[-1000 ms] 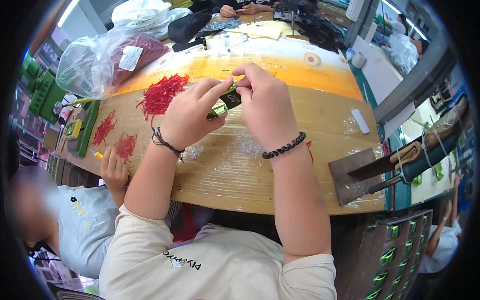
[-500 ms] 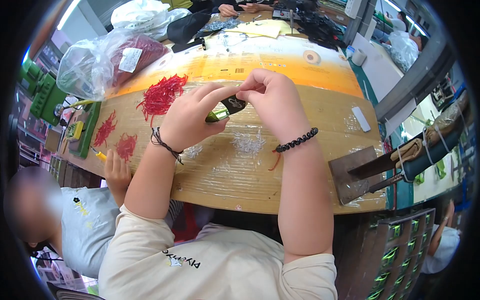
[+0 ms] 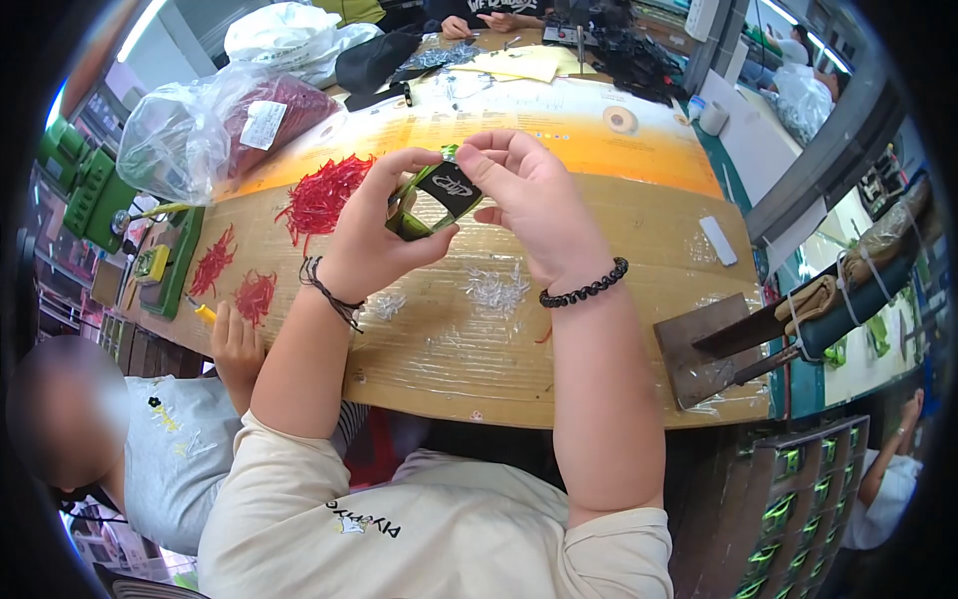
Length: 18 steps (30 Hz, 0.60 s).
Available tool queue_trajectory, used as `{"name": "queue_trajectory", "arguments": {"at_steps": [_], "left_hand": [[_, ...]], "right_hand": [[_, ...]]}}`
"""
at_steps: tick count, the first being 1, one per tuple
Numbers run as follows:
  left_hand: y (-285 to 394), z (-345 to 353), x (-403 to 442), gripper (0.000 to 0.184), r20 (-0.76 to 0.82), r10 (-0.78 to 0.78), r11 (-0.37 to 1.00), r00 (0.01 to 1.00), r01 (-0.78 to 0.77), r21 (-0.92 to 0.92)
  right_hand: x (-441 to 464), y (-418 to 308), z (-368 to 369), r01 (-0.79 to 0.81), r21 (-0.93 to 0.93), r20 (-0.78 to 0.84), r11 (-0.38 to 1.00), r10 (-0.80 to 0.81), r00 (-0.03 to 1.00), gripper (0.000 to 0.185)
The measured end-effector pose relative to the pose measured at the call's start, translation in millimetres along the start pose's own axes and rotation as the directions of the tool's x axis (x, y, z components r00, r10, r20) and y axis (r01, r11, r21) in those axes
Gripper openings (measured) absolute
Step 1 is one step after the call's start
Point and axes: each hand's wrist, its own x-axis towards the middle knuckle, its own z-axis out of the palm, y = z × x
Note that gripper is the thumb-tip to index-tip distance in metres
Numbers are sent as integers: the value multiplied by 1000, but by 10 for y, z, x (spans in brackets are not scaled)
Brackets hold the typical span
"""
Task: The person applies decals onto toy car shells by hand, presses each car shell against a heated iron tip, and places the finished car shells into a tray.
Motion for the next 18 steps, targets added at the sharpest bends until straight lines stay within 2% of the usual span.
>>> {"name": "queue_trajectory", "arguments": {"at_steps": [5,8,10,12,14,15,17,18], "left_hand": [[-25,3,3,65,36,14,999,999,-12,-33],[-79,48,-5,68,8,62,987,998,-60,-150],[-16,-20,0,63,92,39,957,995,-11,-291],[2,-52,7,55,137,-8,879,991,72,-471],[-8,-51,12,45,153,-85,722,985,166,-672],[-48,-39,30,30,97,-85,697,992,129,-706],[-197,-63,16,26,189,-113,627,976,217,-748],[-223,-85,16,25,235,-123,591,964,262,-763]], "right_hand": [[12,94,47,-55,102,78,993,47,996,19],[19,132,68,-30,129,79,991,20,997,18],[41,164,44,-3,96,75,995,-5,997,16],[45,162,40,26,58,80,998,-31,996,16],[35,144,42,61,17,99,998,-62,993,17],[5,108,63,94,-57,137,994,-86,987,17],[-75,21,138,170,-197,221,966,-125,967,18],[-83,33,166,160,-158,231,974,-122,965,19]]}}
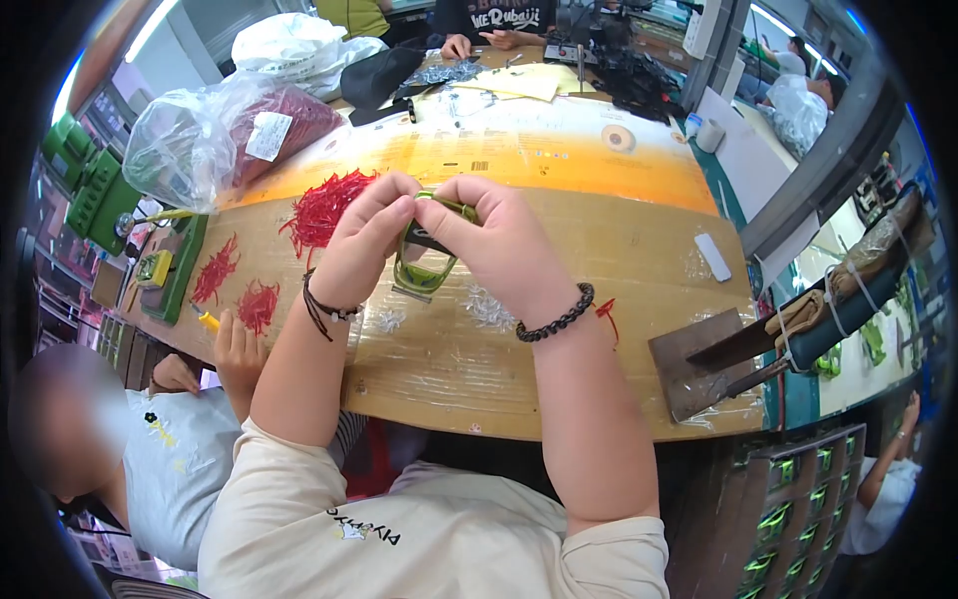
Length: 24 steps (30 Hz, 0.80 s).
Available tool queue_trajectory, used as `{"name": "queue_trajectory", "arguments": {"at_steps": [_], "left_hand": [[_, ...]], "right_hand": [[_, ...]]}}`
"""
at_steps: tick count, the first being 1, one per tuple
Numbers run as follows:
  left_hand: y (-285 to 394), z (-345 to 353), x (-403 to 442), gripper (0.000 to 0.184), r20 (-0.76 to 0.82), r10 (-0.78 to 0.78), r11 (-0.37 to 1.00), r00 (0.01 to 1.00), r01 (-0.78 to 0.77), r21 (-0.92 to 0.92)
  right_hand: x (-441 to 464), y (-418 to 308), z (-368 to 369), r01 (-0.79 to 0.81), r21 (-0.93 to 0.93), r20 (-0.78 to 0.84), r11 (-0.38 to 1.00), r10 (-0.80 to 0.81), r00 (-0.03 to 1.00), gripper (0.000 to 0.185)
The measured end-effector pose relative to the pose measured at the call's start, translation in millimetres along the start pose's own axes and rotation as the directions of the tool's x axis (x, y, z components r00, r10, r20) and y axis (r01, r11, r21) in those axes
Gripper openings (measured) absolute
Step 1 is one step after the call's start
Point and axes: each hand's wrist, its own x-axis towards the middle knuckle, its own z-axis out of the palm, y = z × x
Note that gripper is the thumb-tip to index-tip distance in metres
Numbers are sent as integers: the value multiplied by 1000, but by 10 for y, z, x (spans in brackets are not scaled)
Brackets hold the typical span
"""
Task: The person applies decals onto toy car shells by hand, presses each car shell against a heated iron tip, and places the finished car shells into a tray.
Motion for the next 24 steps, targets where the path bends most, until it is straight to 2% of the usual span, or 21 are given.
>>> {"name": "queue_trajectory", "arguments": {"at_steps": [1,4,6,8,9,11,12,13,14,15,17,20,24], "left_hand": [[8,-1,3,24,24,-14,1000,1000,14,-5],[80,71,-15,24,-164,-169,985,972,174,17],[51,15,28,21,-239,-159,987,958,152,-49],[60,-1,33,19,-215,-93,995,972,82,-60],[58,-24,33,21,-199,-116,988,973,94,-120],[90,33,69,20,-344,-209,955,915,115,-275],[113,47,82,20,-395,-256,937,882,125,-327],[82,-4,99,19,-391,-245,928,887,98,-359],[35,-87,119,19,-387,-235,917,892,72,-391],[14,-126,132,19,-382,-224,905,896,46,-422],[3,-132,143,19,-426,-231,893,875,17,-451],[-20,-161,155,23,-448,-257,897,856,39,-440],[1,-126,158,23,-485,-265,898,833,30,-438]], "right_hand": [[0,17,33,-3,42,11,999,3,1000,20],[41,106,32,-49,110,16,993,47,999,22],[41,145,43,-68,145,14,987,66,998,22],[36,115,93,-54,189,17,980,52,999,23],[36,78,109,-38,240,-72,970,57,996,23],[57,9,127,12,331,-250,944,75,965,25],[74,32,53,-13,95,-296,995,41,954,25],[83,65,-90,-47,-147,-331,988,-5,944,25],[75,79,-199,-86,-378,-353,922,-58,934,26],[44,62,-254,-206,-614,-321,762,-3,947,25],[-23,7,-309,-325,-913,-303,245,123,945,23],[-119,-16,-231,-410,-910,-359,52,396,846,19],[-95,118,-206,-338,-941,-319,-28,408,855,17]]}}
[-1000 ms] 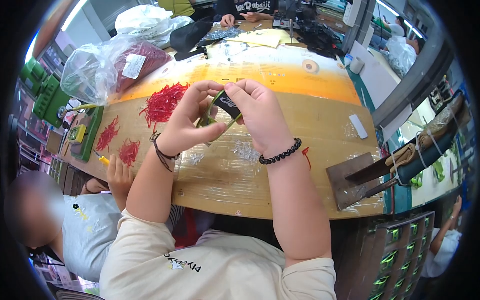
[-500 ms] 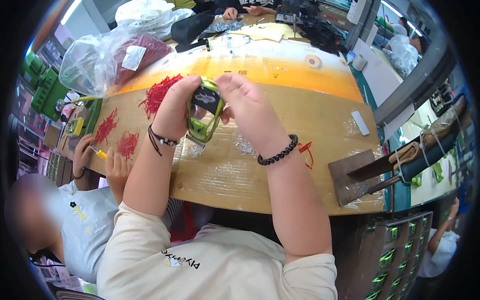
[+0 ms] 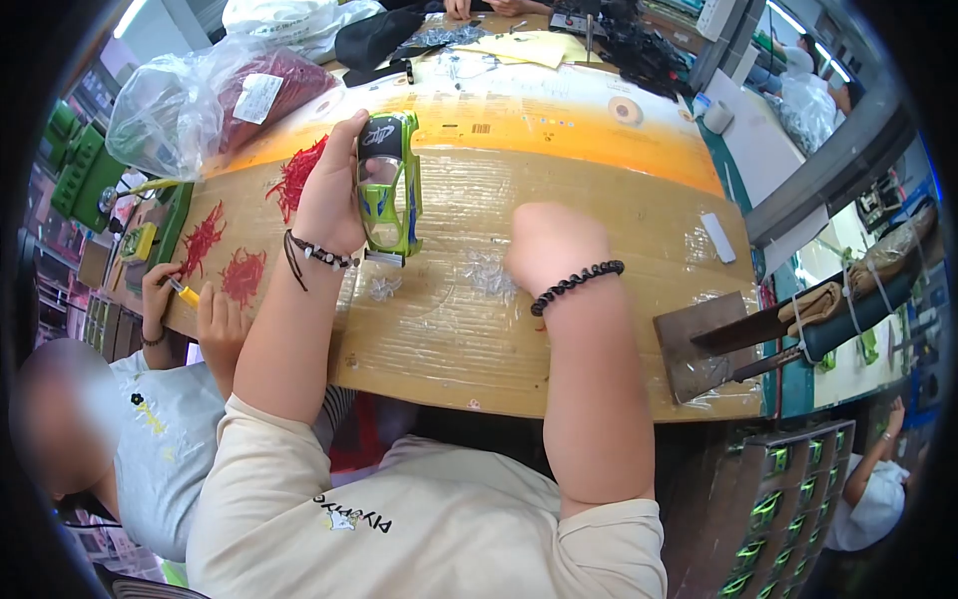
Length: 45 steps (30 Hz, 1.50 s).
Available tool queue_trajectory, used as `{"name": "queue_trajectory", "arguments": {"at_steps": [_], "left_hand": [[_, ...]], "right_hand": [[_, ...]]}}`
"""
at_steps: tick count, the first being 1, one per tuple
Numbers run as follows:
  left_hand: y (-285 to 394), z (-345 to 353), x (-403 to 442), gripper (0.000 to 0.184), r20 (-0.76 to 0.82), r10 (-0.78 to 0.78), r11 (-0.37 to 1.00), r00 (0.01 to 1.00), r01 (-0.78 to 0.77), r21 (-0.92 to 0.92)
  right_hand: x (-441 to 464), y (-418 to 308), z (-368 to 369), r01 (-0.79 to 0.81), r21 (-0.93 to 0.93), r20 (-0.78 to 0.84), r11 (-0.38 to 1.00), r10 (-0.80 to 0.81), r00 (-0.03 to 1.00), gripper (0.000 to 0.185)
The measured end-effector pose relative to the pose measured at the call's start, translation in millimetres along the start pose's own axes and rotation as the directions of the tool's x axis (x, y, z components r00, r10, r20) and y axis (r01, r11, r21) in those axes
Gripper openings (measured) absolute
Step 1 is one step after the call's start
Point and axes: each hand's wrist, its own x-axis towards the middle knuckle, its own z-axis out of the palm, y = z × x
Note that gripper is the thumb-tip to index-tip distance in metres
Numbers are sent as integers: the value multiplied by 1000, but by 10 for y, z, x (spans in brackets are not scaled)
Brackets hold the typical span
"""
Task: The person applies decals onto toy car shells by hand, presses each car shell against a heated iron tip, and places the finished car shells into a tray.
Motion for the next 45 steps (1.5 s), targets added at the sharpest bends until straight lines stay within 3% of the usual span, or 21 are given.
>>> {"name": "queue_trajectory", "arguments": {"at_steps": [8,11,14,17,23,26,29,35,41,45], "left_hand": [[-9,-10,8,23,-14,12,1000,1000,-12,-1],[-11,-20,18,22,-4,12,1000,1000,-12,8],[1,22,-22,22,-12,22,999,1000,-22,30],[7,35,-38,21,-15,35,998,999,-34,59],[8,87,-76,19,-43,46,991,998,-40,125],[2,140,-110,18,-60,74,983,995,-63,170],[-9,145,-126,18,-44,98,971,994,-85,224],[-10,173,-170,20,-43,104,954,994,-87,287],[-41,126,-159,21,1,104,947,995,-100,305],[-43,150,-191,20,38,101,934,994,-108,339]], "right_hand": [[49,-13,79,70,-19,-26,997,-71,997,12],[54,38,100,130,29,-59,991,-128,990,9],[-1,15,-37,116,144,37,983,-123,992,19],[-31,30,-113,160,251,44,955,-176,983,15],[-31,57,-109,222,360,-72,906,-210,975,8],[102,108,1,441,393,-278,807,-353,894,6],[52,-37,-75,503,592,-457,630,-252,853,8],[-4,-198,-87,663,666,-688,341,-62,723,8],[83,-212,-1,723,607,-743,330,-87,664,10],[32,-244,-19,653,648,-694,392,-51,718,11]]}}
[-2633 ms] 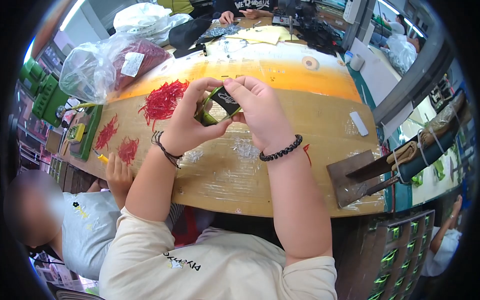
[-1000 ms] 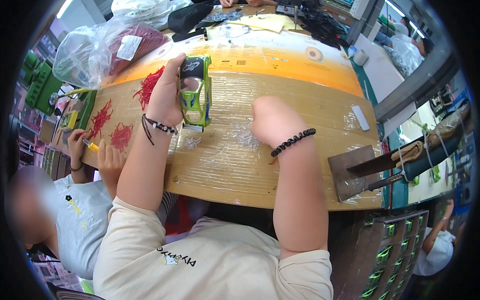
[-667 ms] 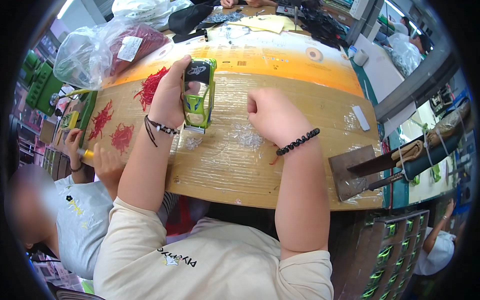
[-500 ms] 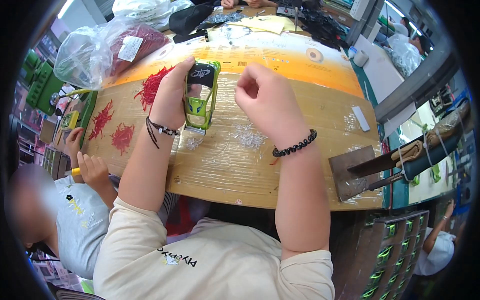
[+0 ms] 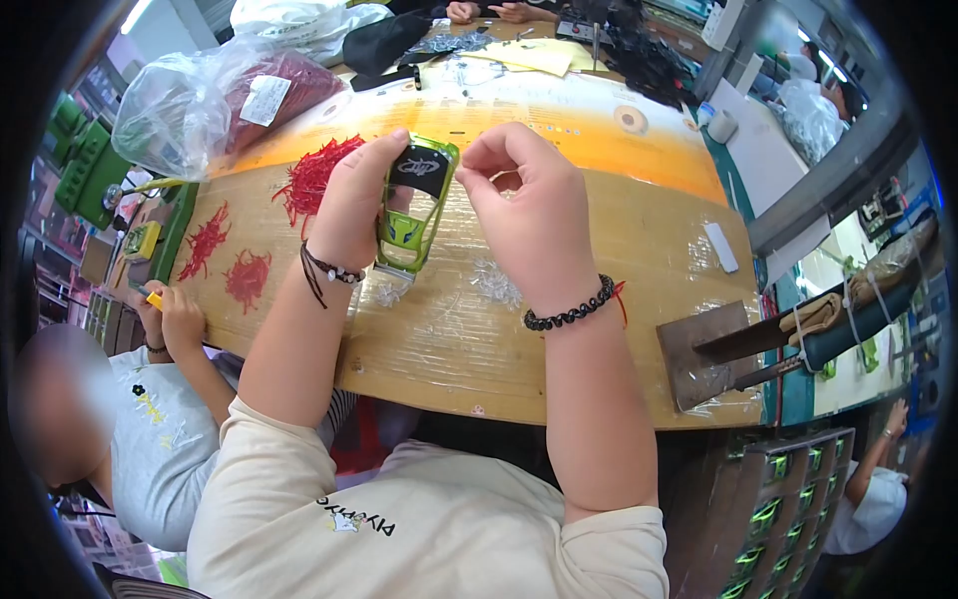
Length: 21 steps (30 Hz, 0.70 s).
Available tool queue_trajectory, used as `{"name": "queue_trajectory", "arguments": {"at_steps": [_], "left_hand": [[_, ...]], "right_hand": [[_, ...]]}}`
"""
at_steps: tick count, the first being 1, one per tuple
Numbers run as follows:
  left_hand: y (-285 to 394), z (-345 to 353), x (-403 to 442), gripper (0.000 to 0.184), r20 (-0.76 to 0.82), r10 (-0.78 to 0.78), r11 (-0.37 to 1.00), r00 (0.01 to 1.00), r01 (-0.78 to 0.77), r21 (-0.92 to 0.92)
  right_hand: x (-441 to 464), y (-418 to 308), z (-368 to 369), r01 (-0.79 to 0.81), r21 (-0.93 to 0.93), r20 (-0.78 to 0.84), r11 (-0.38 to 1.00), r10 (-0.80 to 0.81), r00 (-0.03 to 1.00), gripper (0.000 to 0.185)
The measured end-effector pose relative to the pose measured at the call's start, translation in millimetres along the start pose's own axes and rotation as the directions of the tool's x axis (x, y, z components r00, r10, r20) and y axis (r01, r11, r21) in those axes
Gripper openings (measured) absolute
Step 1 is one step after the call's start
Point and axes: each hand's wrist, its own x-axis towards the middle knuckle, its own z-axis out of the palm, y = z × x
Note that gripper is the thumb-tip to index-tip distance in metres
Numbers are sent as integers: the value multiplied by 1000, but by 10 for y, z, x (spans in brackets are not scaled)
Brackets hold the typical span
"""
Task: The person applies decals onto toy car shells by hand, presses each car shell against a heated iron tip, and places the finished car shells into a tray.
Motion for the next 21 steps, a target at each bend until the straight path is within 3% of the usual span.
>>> {"name": "queue_trajectory", "arguments": {"at_steps": [2,7,10,14,18,21], "left_hand": [[-35,-19,25,21,26,24,1000,999,-25,3],[-59,-21,31,20,95,72,997,993,-73,-2],[-101,-68,85,24,134,81,993,988,-92,76],[-103,-74,73,30,177,177,978,968,-193,77],[-101,-72,67,30,198,266,944,943,-297,144],[-87,-110,66,31,213,311,912,926,-354,209]], "right_hand": [[-2,-30,55,-18,57,-24,998,19,1000,12],[13,21,41,70,-59,8,996,-70,998,13],[1,-17,38,27,-120,-1,992,-28,1000,13],[-22,-89,64,-160,16,6,987,160,987,13],[4,-77,4,-197,78,75,977,192,979,15],[13,-27,-18,-178,23,90,984,175,980,13]]}}
